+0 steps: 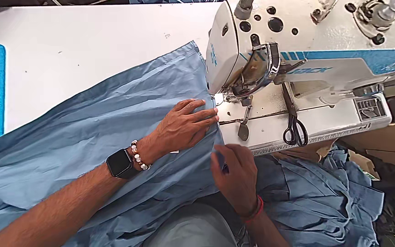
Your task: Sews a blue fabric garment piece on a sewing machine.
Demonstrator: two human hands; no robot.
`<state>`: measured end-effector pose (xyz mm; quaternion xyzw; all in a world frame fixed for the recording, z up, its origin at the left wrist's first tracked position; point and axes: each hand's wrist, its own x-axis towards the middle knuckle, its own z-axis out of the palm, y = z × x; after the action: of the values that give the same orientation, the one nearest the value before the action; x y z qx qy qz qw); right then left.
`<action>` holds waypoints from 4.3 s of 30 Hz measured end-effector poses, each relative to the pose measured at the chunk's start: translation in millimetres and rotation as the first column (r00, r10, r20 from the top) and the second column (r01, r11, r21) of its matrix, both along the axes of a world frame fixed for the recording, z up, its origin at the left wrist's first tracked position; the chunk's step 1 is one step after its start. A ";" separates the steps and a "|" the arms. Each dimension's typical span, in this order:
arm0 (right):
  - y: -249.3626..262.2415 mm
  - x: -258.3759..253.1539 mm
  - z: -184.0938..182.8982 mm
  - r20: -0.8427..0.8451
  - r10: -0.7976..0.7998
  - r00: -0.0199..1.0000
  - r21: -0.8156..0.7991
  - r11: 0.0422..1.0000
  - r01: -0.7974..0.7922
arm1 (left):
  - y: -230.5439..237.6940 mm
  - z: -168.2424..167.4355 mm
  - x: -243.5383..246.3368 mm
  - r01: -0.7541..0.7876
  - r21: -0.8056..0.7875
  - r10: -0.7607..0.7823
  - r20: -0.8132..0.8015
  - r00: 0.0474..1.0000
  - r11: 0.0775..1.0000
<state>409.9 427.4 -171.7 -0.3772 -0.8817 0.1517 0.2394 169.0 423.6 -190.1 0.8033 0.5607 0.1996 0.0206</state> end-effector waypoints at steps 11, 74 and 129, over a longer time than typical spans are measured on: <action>11.6 73.7 34.6 0.492 -0.024 0.871 -0.172 0.977 0.124 | -5.4 -0.6 6.9 -0.064 -0.013 0.064 0.003 0.998 0.998; 9.8 35.4 24.3 0.058 0.151 0.987 -0.366 0.923 -0.120 | -4.2 -3.4 7.6 -0.074 0.003 0.074 0.027 0.997 0.997; 69.4 -60.7 -12.3 0.195 -0.278 0.941 0.089 0.960 0.265 | -87.9 -0.2 -77.0 -0.513 -0.242 0.475 -0.201 0.857 0.823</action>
<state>349.3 496.7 -184.0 -0.5013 -0.8454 0.0505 0.1771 92.0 335.7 -190.3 0.6299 0.7728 0.0610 0.0473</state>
